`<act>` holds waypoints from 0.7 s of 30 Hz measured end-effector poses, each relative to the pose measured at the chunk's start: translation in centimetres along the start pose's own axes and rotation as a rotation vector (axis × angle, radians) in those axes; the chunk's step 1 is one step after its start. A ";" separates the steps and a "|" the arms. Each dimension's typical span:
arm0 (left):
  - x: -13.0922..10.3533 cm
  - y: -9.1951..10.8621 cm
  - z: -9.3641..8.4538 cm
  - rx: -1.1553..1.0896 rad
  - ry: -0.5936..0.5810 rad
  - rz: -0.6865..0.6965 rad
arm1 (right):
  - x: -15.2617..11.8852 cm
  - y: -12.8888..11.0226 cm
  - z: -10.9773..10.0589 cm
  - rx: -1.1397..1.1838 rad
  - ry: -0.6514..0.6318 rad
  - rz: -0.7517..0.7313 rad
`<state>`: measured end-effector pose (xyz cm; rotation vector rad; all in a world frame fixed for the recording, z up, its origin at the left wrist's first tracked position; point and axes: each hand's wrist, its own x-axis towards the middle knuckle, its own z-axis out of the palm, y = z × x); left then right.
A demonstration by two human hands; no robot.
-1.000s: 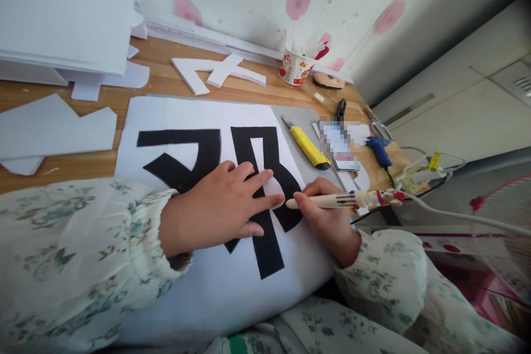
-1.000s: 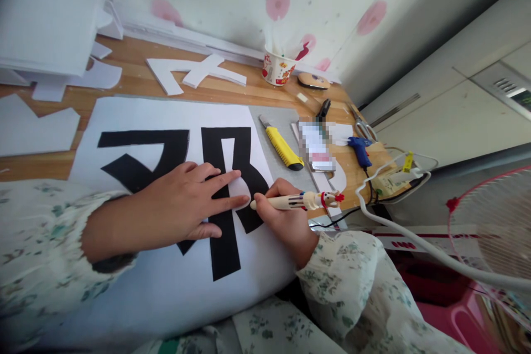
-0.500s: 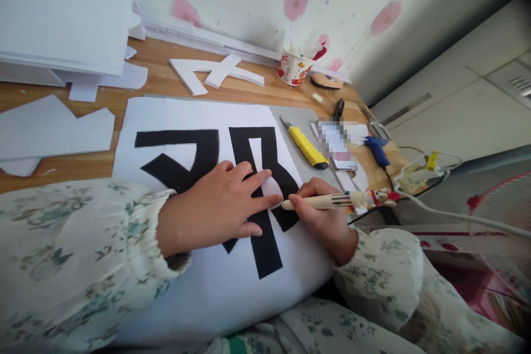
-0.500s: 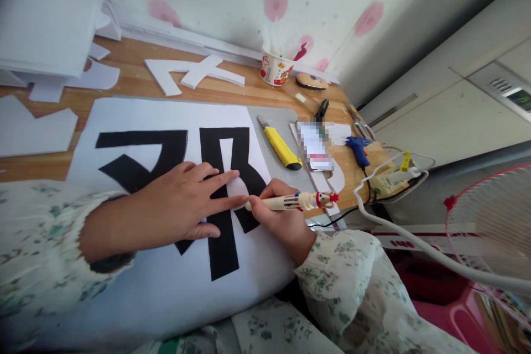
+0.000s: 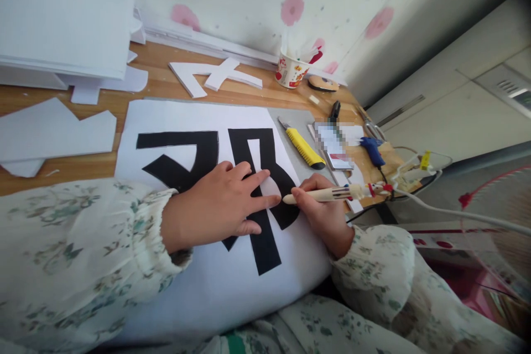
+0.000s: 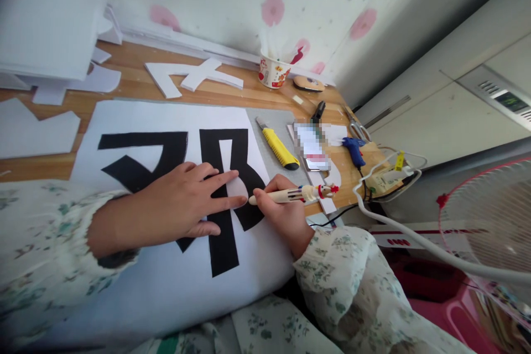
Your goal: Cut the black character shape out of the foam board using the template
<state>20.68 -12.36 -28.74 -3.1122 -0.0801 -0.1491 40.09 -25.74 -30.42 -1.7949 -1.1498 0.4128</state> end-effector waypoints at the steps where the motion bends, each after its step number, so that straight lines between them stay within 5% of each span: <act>1: 0.0 0.0 0.1 0.007 0.004 0.001 | -0.1 0.0 0.0 0.019 0.007 -0.002; 21: -0.1 0.2 0.1 0.025 -0.005 -0.005 | -1.5 -1.2 0.8 -0.016 -0.097 -0.036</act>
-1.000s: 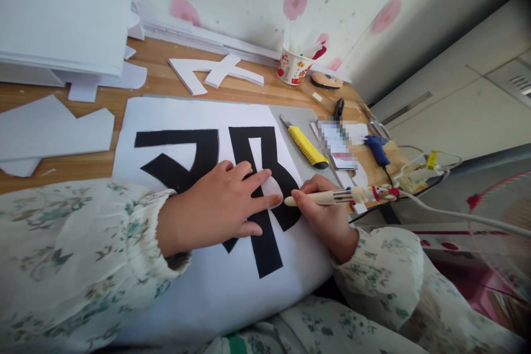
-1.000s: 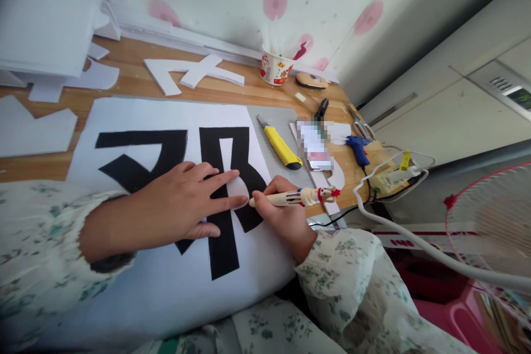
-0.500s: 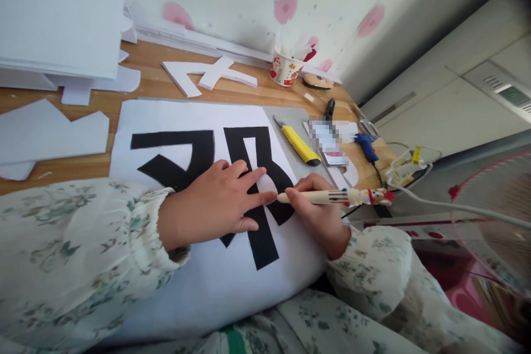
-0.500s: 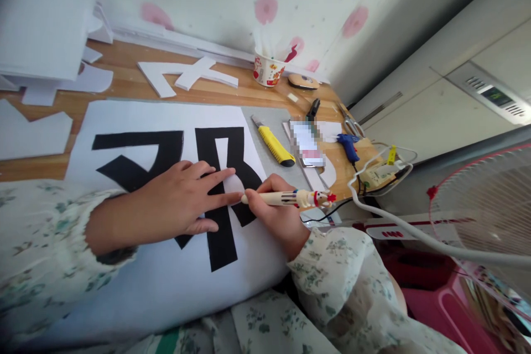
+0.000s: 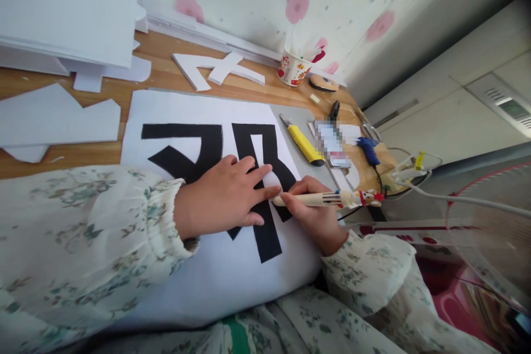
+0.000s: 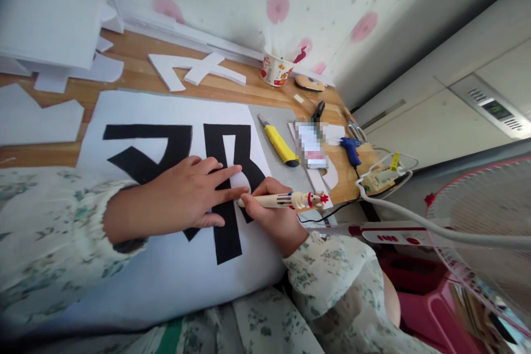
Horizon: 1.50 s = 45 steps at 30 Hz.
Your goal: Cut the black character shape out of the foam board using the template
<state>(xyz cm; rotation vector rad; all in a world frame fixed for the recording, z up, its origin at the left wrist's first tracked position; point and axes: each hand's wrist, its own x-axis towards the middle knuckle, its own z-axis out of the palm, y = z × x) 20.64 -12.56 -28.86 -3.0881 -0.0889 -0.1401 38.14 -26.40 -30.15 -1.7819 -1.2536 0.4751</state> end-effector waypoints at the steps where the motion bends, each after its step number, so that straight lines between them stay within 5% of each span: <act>1: 0.0 0.0 0.0 0.001 0.000 0.001 | 0.0 0.0 0.0 -0.003 0.000 -0.007; 45: 0.2 -0.2 0.0 0.025 -0.037 0.042 | -0.5 0.3 -1.6 0.018 -0.122 -0.141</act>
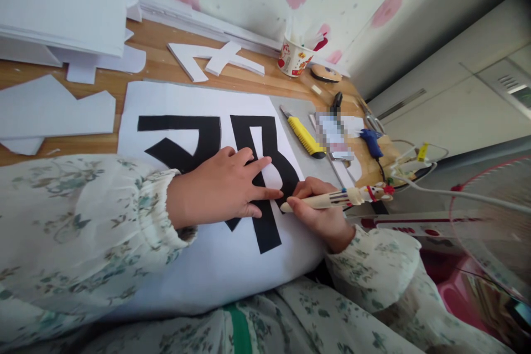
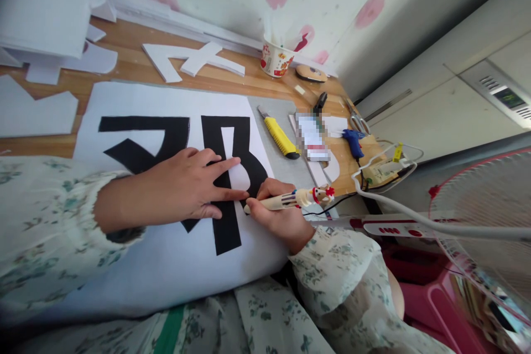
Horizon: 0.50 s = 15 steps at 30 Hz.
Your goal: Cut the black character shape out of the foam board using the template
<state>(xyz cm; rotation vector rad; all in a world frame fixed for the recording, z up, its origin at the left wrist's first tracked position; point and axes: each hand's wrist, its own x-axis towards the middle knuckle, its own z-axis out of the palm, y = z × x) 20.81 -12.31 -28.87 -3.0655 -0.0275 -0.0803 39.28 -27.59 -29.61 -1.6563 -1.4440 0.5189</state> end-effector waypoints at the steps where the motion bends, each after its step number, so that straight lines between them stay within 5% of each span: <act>1: 0.0 0.0 0.0 -0.001 -0.004 -0.001 | 0.0 0.1 0.0 0.011 -0.011 0.001; 15: -0.2 0.3 0.4 0.010 0.031 0.009 | -0.4 1.4 -0.1 0.082 -0.059 0.008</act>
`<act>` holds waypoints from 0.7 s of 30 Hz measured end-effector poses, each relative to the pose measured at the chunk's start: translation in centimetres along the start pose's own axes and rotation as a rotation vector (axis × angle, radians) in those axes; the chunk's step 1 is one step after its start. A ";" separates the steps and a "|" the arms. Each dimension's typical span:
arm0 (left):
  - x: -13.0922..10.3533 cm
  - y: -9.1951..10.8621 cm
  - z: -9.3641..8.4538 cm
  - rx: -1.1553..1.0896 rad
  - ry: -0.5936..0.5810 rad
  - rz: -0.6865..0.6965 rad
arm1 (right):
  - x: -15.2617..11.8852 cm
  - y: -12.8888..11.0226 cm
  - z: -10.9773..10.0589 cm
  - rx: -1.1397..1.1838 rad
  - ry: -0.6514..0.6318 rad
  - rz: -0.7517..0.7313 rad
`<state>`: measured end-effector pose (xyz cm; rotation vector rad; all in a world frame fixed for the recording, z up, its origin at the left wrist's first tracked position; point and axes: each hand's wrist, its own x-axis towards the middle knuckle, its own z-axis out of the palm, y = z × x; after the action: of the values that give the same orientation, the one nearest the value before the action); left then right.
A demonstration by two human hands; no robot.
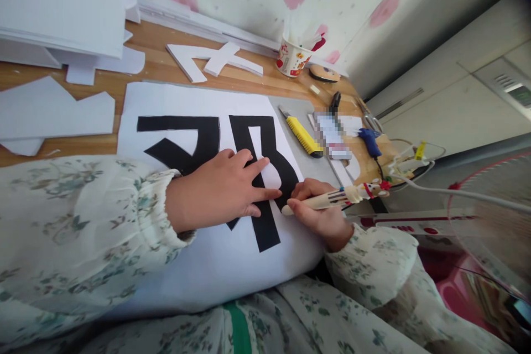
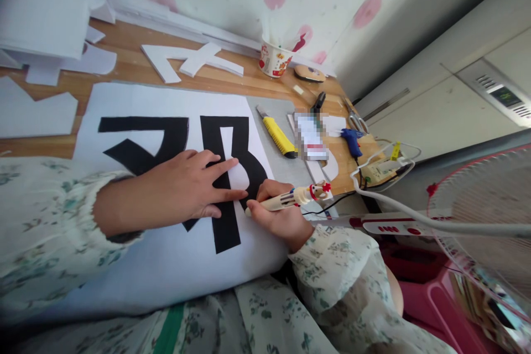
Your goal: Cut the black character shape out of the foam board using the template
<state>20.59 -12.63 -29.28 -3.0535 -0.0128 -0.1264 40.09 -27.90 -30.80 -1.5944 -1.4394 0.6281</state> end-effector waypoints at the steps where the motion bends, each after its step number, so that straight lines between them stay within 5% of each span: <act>1: -0.1 0.1 0.2 0.001 0.017 0.009 | -0.1 0.1 0.1 0.034 0.031 0.018; 5: -0.3 0.6 0.5 0.003 0.045 0.041 | -1.5 0.2 0.6 0.159 0.263 0.148; 9: -0.4 0.9 0.1 0.010 -0.005 0.037 | -3.2 -0.7 1.1 0.047 0.394 0.137; 21: -0.7 1.1 -0.1 0.011 -0.020 0.060 | -3.4 -1.0 1.4 -0.169 0.315 0.109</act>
<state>19.85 -13.74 -29.35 -3.0408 0.0769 -0.0908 37.75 -30.87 -31.26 -1.8213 -1.2023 0.3036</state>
